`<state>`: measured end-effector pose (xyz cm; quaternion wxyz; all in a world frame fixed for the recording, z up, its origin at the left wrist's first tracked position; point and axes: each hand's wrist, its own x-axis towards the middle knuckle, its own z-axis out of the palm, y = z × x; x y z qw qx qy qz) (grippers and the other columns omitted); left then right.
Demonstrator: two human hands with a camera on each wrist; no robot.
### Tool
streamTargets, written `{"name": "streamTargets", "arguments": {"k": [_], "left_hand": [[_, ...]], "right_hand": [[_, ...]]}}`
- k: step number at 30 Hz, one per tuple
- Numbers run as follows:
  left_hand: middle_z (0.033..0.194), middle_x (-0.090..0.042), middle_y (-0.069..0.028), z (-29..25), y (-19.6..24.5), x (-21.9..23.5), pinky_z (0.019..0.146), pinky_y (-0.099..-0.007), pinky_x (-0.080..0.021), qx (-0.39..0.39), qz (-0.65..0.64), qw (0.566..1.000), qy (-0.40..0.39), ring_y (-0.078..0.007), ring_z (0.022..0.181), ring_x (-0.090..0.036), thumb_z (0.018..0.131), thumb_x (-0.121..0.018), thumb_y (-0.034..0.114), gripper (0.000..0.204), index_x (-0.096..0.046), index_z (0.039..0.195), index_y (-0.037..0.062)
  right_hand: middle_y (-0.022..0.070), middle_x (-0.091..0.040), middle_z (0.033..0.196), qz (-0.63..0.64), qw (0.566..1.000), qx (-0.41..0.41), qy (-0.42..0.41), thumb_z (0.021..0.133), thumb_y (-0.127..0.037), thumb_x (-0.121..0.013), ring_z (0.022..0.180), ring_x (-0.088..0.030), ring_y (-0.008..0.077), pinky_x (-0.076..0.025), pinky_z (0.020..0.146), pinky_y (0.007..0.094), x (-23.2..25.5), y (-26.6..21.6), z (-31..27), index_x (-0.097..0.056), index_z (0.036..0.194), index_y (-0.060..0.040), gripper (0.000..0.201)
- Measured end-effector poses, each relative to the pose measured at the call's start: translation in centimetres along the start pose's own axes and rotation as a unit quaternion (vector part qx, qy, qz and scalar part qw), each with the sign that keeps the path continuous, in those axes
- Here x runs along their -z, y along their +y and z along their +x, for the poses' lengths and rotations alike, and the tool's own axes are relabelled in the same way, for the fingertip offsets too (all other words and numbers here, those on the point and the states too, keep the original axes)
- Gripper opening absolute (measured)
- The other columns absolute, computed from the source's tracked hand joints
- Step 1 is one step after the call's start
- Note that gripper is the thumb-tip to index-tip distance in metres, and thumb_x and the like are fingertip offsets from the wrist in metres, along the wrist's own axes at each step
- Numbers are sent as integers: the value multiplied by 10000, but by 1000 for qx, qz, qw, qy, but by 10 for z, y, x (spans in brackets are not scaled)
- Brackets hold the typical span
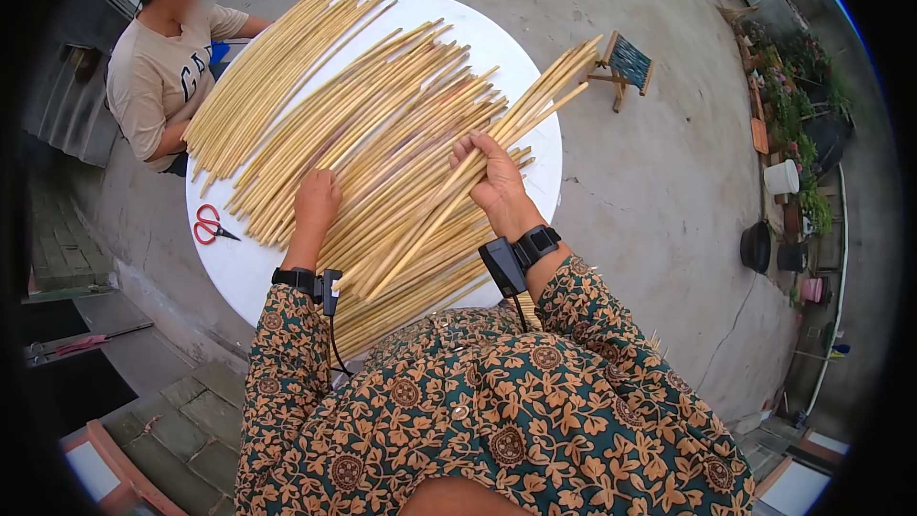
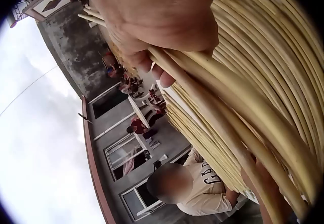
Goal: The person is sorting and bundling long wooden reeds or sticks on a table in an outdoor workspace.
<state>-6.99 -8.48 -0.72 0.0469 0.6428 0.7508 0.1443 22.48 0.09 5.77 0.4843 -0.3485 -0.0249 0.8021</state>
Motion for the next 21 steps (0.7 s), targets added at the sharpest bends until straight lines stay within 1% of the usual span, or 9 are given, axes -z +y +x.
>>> {"name": "streamTargets", "arguments": {"k": [1, 3, 6, 8, 9, 12, 13, 16, 21], "left_hand": [[839, -594, -124, -1, 7, 5, 681, -414, -487, -1, -57, 998, -8, -311, 773, -586, 799, -593, 79, 103, -584, 896, 43], [818, -604, -93, -7, 25, 12, 655, -356, -493, -1, -171, 985, -25, -248, 728, -595, 829, -586, 71, 98, -583, 917, 27], [803, -611, -71, -17, 53, 25, 654, -330, -474, 87, -421, 879, -207, -179, 717, -585, 849, -615, 140, 160, -595, 941, 10], [778, -600, -58, -22, 68, 26, 660, -302, -472, 47, -429, 867, -250, -146, 709, -560, 860, -616, 148, 170, -602, 961, 12], [765, -594, -51, -25, 71, 28, 663, -288, -471, 31, -433, 860, -268, -129, 706, -548, 866, -616, 153, 175, -605, 971, 13], [818, -574, -19, -18, 67, 38, 673, -262, -470, 41, -426, 836, -343, -93, 751, -544, 903, -595, 155, 176, -584, 995, 5], [878, -616, -56, -14, 54, 30, 784, -334, -472, -30, -378, 881, -282, -169, 848, -580, 894, -613, 200, 205, -602, 983, 16], [1090, -617, -121, 17, 9, 10, 881, -403, -441, -80, -156, 983, -56, -274, 1050, -553, 875, -616, 254, 295, -598, 1090, 54], [1429, -363, -126, 23, 1, -13, 1059, -519, -259, -43, 29, 995, -81, -331, 1336, -290, 900, -557, 348, 541, -409, 1350, 87]], "right_hand": [[94, -586, 851, -25, 998, -5, 65, 874, -75, -611, 829, -621, 228, -565, 705, 370, 0, 1, -2, -533, 982, -1, 153], [125, -606, 919, -42, 996, -11, 80, 867, -71, -620, 871, -620, 235, -571, 750, 382, 5, 1, -1, -541, 989, -7, 158], [172, -622, 1018, -71, 996, -8, 61, 873, -64, -611, 973, -619, 259, -569, 803, 394, 21, 3, 6, -554, 1005, 24, 169], [164, -626, 1009, -90, 995, -9, 36, 868, -59, -619, 935, -633, 259, -568, 780, 385, 29, 3, 9, -566, 996, 41, 172], [151, -625, 960, -40, 997, 0, 67, 871, -58, -613, 937, -634, 254, -562, 799, 391, 20, 4, 3, -579, 939, 50, 133], [146, -620, 951, -32, 996, 0, 81, 882, -56, -595, 906, -634, 252, -554, 815, 394, 26, 11, 10, -559, 980, 45, 145], [132, -613, 930, -31, 996, -5, 87, 880, -46, -587, 889, -631, 243, -553, 808, 396, 27, 15, 12, -548, 975, 27, 125], [97, -591, 875, -21, 995, -19, 97, 877, -22, -566, 846, -622, 228, -549, 792, 401, 28, 27, 12, -518, 964, -18, 99], [81, -552, 842, -12, 998, -44, 36, 882, -16, -549, 796, -604, 236, -548, 774, 410, 41, 37, 12, -482, 1003, -37, 140]]}}
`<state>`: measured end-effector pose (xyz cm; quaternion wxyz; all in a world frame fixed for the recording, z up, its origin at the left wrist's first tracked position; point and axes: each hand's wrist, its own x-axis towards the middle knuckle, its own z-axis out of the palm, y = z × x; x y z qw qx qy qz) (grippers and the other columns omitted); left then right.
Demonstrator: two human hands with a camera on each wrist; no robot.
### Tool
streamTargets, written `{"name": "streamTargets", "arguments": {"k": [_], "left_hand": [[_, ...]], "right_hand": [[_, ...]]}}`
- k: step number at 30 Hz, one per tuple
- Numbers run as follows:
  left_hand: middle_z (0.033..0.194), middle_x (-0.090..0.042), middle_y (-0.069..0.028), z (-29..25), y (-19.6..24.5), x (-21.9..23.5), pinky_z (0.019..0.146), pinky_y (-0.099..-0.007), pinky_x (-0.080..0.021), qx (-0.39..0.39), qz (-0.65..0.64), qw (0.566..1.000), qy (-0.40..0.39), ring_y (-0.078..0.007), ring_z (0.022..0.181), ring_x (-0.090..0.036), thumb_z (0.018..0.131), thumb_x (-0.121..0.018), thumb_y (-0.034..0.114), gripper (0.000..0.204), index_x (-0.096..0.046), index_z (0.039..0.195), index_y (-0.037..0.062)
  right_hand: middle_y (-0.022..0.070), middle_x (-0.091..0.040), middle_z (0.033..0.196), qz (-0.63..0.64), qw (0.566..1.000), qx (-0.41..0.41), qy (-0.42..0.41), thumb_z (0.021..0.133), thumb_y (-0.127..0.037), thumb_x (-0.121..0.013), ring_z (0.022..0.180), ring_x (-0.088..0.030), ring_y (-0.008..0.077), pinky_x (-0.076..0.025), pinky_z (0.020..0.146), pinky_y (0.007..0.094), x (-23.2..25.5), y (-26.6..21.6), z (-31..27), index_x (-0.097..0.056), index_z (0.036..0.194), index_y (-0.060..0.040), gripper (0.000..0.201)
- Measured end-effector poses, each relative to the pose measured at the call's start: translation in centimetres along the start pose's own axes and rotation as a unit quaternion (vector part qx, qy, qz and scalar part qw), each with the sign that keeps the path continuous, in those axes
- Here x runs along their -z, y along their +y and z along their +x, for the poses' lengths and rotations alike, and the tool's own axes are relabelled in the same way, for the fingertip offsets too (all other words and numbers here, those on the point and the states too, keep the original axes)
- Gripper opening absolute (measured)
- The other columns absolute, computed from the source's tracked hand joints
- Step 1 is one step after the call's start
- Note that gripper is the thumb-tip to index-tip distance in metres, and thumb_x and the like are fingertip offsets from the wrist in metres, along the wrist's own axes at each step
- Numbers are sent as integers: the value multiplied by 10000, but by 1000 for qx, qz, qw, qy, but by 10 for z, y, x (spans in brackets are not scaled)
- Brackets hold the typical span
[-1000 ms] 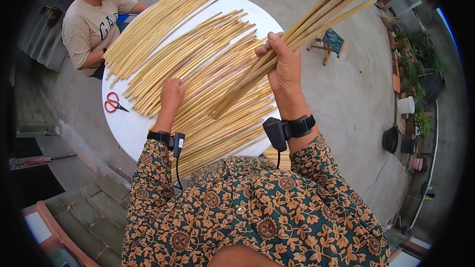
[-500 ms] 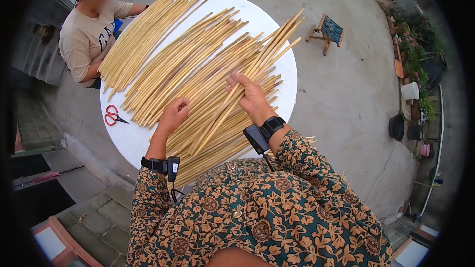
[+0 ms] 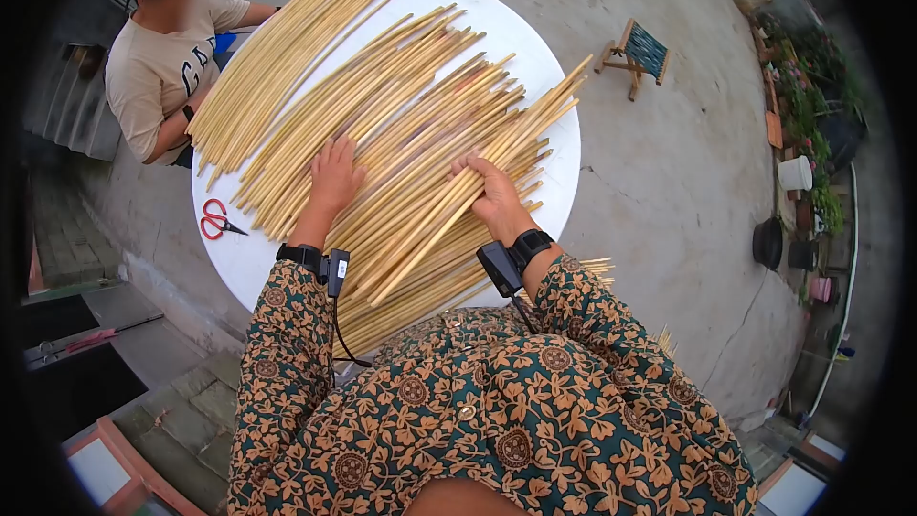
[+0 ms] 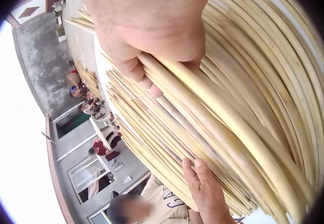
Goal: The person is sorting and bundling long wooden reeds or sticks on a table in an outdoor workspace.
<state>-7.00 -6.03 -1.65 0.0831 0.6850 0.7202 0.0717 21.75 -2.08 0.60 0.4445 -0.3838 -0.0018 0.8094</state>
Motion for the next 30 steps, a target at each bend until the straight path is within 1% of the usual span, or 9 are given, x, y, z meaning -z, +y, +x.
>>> {"name": "streamTargets", "arguments": {"k": [4, 7, 10, 13, 19, 22, 23, 26, 30], "left_hand": [[1509, -246, -117, -19, 29, 3, 1111, -527, -145, 28, -14, 999, -24, -350, 1397, -170, 912, -516, 411, 609, -363, 1393, 70], [1480, -298, -132, -30, 33, 15, 1085, -533, -210, -2, 3, 999, 50, -356, 1371, -232, 898, -551, 365, 553, -422, 1352, 76], [1325, -468, -142, -3, 30, 18, 1003, -507, -340, -11, -43, 990, 132, -353, 1247, -396, 869, -594, 272, 424, -523, 1236, 73], [1113, -558, -142, 55, 34, 13, 873, -462, -436, 7, -67, 988, 139, -355, 1041, -510, 820, -619, 159, 305, -575, 1106, 63], [922, -583, -135, 143, 47, -14, 708, -437, -511, 5, 27, 993, 113, -326, 867, -588, 825, -588, 115, 94, -558, 896, 60], [905, -579, -140, 92, 11, 21, 703, -438, -520, 36, 27, 996, 77, -325, 855, -600, 827, -578, 119, 87, -558, 885, 58], [912, -575, -142, 55, -20, 50, 707, -448, -516, 76, 30, 991, 109, -330, 868, -595, 809, -599, 130, 118, -550, 892, 61], [925, -568, -147, -15, -60, 86, 717, -467, -508, 70, 24, 991, 109, -339, 895, -584, 775, -638, 153, 187, -534, 906, 69], [931, -567, -146, -8, -56, 85, 722, -464, -507, 60, 29, 992, 108, -339, 908, -583, 781, -633, 156, 190, -532, 915, 67]], "right_hand": [[76, -543, 824, 11, 999, -31, 12, 878, -16, -558, 787, -601, 235, -549, 759, 411, 8, -5, 4, -470, 991, -45, 146], [83, -552, 831, 13, 999, -37, -3, 872, -14, -568, 795, -605, 236, -550, 755, 413, 9, 0, 3, -469, 984, -53, 155], [97, -564, 838, -1, 1000, -24, -11, 866, -20, -578, 798, -600, 235, -545, 771, 410, 1, -4, 0, -484, 931, -51, 118], [99, -567, 835, -11, 1000, -24, -14, 861, -25, -587, 790, -597, 234, -543, 774, 406, 5, -24, 22, -492, 900, -55, 107], [126, -576, 840, -6, 999, -30, -27, 848, -11, -587, 793, -616, 251, -562, 740, 407, 14, -54, 60, -486, 939, -28, 138], [126, -581, 844, -14, 999, -32, -15, 848, -16, -593, 787, -618, 246, -565, 737, 399, -15, 0, 6, -492, 936, -16, 134], [126, -582, 844, -53, 996, -53, -41, 848, -18, -594, 785, -618, 244, -566, 737, 397, -46, 23, -7, -496, 937, -12, 133], [126, -587, 841, -59, 996, -59, -42, 847, -22, -601, 779, -621, 238, -569, 734, 394, -73, 85, -63, -505, 943, -8, 137], [131, -592, 839, -55, 996, -53, -52, 849, -29, -604, 774, -624, 235, -573, 735, 390, -69, 82, -55, -513, 950, -8, 138]]}}
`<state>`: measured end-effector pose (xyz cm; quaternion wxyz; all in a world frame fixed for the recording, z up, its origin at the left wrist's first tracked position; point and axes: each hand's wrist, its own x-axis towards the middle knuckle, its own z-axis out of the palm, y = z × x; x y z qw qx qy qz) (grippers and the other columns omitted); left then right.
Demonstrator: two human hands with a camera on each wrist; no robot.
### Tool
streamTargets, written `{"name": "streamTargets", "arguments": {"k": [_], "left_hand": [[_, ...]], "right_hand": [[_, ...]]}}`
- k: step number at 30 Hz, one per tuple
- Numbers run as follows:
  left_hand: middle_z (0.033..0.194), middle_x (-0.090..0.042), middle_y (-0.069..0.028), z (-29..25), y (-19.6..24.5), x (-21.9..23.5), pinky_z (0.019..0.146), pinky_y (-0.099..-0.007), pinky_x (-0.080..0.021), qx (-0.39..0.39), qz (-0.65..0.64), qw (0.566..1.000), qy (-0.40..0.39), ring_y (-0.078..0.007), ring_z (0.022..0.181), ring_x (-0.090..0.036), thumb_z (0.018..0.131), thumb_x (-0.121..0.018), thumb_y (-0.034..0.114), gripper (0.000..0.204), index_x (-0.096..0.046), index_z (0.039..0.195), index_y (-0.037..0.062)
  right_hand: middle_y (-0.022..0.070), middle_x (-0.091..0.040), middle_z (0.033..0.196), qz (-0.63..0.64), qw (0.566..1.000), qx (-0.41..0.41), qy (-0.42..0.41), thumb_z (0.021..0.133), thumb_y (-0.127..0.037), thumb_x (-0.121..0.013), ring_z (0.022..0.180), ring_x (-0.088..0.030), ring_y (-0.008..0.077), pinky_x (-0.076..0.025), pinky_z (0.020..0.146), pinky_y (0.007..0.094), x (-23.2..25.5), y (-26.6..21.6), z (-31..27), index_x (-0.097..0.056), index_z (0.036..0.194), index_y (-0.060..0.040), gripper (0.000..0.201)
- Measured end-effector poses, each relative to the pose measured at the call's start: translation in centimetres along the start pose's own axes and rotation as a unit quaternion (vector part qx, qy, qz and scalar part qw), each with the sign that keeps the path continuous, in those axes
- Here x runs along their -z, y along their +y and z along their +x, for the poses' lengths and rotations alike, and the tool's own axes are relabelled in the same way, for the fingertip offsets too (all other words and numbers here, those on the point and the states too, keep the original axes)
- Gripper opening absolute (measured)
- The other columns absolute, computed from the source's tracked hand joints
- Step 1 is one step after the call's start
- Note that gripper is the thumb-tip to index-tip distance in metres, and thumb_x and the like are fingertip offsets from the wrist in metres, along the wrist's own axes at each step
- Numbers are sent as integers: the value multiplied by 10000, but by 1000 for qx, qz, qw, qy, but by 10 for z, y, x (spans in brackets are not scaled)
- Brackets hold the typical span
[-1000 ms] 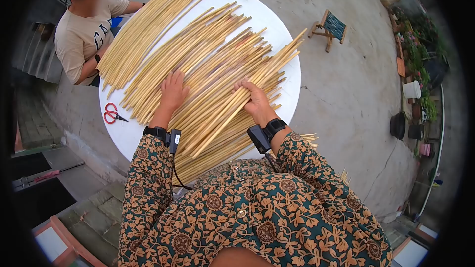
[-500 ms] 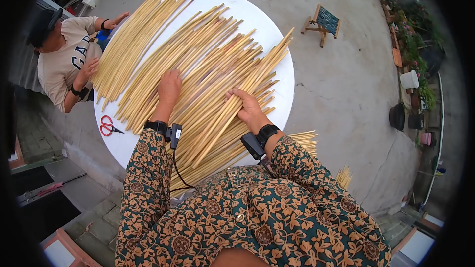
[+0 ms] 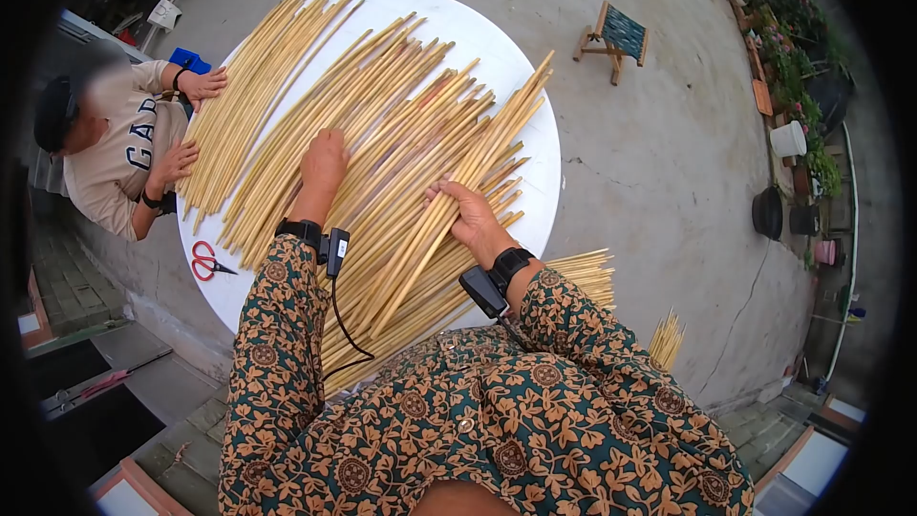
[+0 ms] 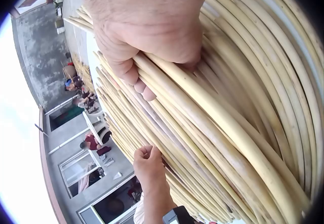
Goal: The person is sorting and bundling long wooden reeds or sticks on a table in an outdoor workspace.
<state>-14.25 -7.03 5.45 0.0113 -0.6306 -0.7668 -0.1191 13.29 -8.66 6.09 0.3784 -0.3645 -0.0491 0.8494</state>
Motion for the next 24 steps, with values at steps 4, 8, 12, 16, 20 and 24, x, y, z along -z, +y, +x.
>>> {"name": "streamTargets", "arguments": {"k": [4, 8, 12, 16, 20, 24], "left_hand": [[924, -572, -154, 39, 39, -33, 730, -464, -506, -7, 12, 1000, -12, -345, 895, -587, 789, -619, 138, 176, -534, 912, 46], [887, -609, -163, 68, 60, -50, 679, -422, -534, -35, 37, 998, -32, -315, 839, -633, 824, -550, 77, 79, -589, 877, 34], [901, -624, -194, 79, 60, -42, 701, -446, -526, -16, 31, 996, -85, -353, 830, -635, 762, -580, 82, 130, -603, 866, 7], [920, -641, -187, 69, 55, -30, 687, -425, -539, -11, 57, 996, -73, -332, 826, -655, 774, -592, 97, 125, -629, 847, 3], [926, -644, -176, 65, 54, -31, 700, -434, -537, -9, 55, 993, -100, -329, 850, -653, 778, -585, 113, 149, -634, 881, 18], [921, -647, -182, 69, 53, -34, 725, -438, -529, -27, 43, 990, -135, -339, 866, -649, 780, -589, 152, 204, -624, 945, 38]], "right_hand": [[126, -585, 852, -17, 1000, -6, -7, 857, -32, -596, 786, -622, 233, -572, 748, 388, 26, -49, 35, -508, 948, -13, 128], [106, -569, 870, -26, 1000, -7, -14, 870, -36, -584, 815, -615, 227, -569, 767, 386, 40, -77, 54, -496, 955, -33, 123], [132, -591, 855, -13, 1000, 7, 2, 855, -28, -598, 774, -624, 237, -574, 728, 398, 37, -74, 54, -504, 976, -5, 155], [118, -580, 853, -5, 1000, 12, -6, 851, -20, -600, 790, -624, 242, -574, 719, 402, 30, -62, 45, -488, 1010, -17, 194], [111, -573, 846, 3, 1000, 12, -15, 844, -10, -607, 797, -625, 244, -575, 713, 403, 29, -57, 40, -475, 1030, -29, 228], [108, -572, 835, 13, 1000, 9, -8, 839, -1, -607, 788, -623, 239, -574, 710, 401, 33, -58, 42, -480, 1009, -35, 215]]}}
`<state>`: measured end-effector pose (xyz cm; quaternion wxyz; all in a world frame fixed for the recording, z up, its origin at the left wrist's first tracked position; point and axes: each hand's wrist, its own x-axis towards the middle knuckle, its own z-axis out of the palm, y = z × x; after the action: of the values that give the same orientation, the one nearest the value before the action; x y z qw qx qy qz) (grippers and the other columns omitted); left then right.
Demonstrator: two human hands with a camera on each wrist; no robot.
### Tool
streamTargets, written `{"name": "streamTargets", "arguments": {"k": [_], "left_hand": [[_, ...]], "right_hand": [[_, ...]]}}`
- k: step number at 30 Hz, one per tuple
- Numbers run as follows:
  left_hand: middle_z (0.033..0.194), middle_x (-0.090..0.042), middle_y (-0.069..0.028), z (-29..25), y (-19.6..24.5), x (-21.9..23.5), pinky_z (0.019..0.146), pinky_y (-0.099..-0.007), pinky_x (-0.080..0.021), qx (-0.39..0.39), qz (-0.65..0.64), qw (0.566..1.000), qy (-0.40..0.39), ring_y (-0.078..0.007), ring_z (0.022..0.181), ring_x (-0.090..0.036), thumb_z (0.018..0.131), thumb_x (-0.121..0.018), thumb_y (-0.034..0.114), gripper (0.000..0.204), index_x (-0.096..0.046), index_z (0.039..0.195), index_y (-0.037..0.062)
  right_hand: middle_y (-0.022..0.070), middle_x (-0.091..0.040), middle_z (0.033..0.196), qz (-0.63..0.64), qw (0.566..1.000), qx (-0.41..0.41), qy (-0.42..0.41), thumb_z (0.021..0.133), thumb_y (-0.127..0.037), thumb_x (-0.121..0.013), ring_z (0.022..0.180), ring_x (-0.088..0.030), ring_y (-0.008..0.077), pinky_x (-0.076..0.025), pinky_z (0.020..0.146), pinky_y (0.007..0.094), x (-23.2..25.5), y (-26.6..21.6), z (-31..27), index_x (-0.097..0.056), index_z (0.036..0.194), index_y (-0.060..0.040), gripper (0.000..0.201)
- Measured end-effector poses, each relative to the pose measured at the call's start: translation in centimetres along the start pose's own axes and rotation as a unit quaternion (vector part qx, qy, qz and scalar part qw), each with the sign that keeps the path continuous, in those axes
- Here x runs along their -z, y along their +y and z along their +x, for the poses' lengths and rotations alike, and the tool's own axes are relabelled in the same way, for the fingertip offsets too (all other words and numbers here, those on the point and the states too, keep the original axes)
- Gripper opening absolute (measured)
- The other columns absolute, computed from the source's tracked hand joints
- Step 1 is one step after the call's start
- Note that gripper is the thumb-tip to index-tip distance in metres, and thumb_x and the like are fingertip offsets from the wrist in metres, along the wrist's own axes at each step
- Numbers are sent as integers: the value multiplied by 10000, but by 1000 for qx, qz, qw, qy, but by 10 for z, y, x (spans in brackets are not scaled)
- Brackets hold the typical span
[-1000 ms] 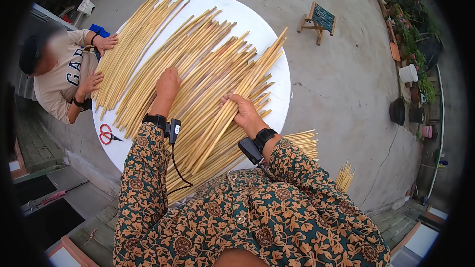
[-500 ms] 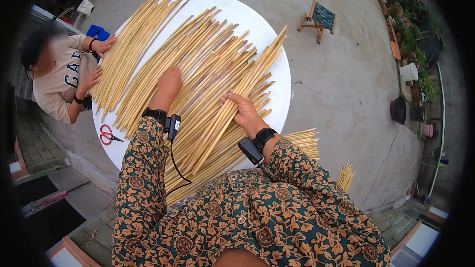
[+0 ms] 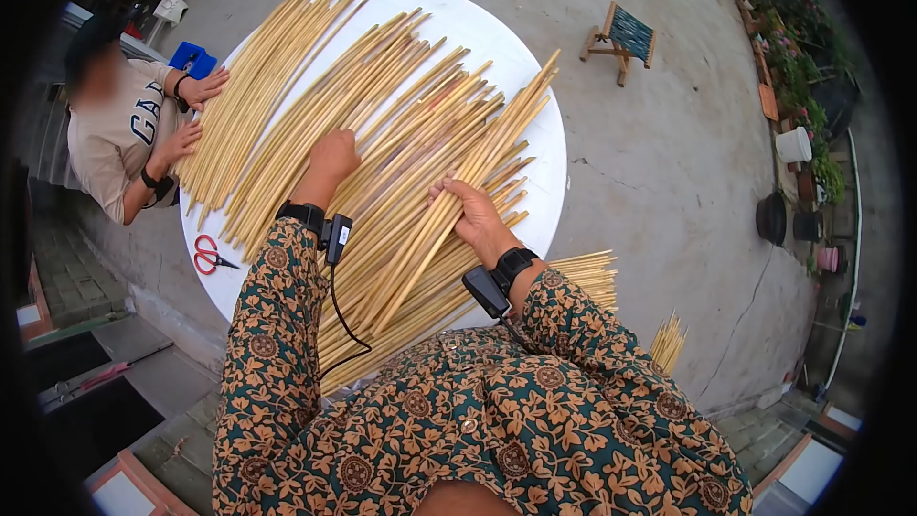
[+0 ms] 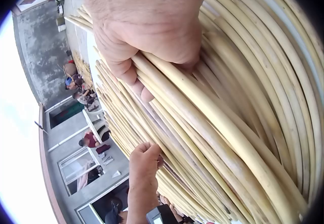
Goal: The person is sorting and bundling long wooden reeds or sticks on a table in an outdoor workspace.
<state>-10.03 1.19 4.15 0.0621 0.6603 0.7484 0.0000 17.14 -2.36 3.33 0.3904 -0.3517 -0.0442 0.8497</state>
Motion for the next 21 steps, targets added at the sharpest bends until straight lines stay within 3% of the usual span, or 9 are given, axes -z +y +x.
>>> {"name": "streamTargets", "arguments": {"k": [4, 7, 10, 13, 17, 21], "left_hand": [[1001, -643, -216, 0, 11, 11, 807, -441, -503, 49, -78, 994, -53, -360, 933, -630, 768, -596, 180, 260, -634, 961, 10], [1096, -619, -229, 7, 1, -12, 870, -424, -476, 52, -187, 980, -44, -361, 1004, -604, 753, -610, 208, 339, -643, 1014, -6], [1118, -608, -233, 7, -5, -21, 890, -410, -465, 50, -218, 973, -61, -368, 1040, -583, 758, -607, 229, 418, -620, 1103, -6], [1128, -600, -241, 12, -2, -15, 899, -407, -461, 22, -171, 974, -148, -370, 1047, -578, 767, -612, 253, 433, -618, 1118, -1], [1124, -603, -239, 11, 0, -28, 901, -406, -459, 16, -148, 982, -113, -375, 1052, -574, 785, -617, 247, 434, -600, 1131, -13], [1099, -614, -243, 3, 14, -7, 868, -410, -472, 35, -187, 978, -89, -365, 1010, -595, 825, -602, 236, 440, -550, 1180, -20]], "right_hand": [[108, -576, 830, -7, 1000, 4, 6, 841, -1, -602, 782, -622, 238, -572, 709, 400, 7, -5, 1, -491, 977, -38, 180], [110, -581, 834, -4, 1000, 4, -10, 842, -6, -602, 782, -623, 238, -570, 711, 400, 13, -6, 4, -497, 964, -38, 164], [108, -584, 831, -5, 1000, 6, -16, 842, -9, -603, 781, -623, 237, -569, 712, 400, 15, -5, 3, -500, 959, -39, 159], [106, -585, 825, -10, 1000, 8, -3, 840, -9, -605, 779, -623, 237, -569, 711, 402, 16, -4, 1, -502, 952, -40, 155], [108, -590, 826, -9, 1000, 10, 4, 839, -13, -608, 772, -626, 238, -570, 713, 408, 18, -5, 1, -500, 945, -42, 153], [107, -589, 826, -15, 999, 11, 35, 843, -21, -607, 768, -627, 237, -570, 716, 412, 20, -13, 0, -507, 948, -45, 147]]}}
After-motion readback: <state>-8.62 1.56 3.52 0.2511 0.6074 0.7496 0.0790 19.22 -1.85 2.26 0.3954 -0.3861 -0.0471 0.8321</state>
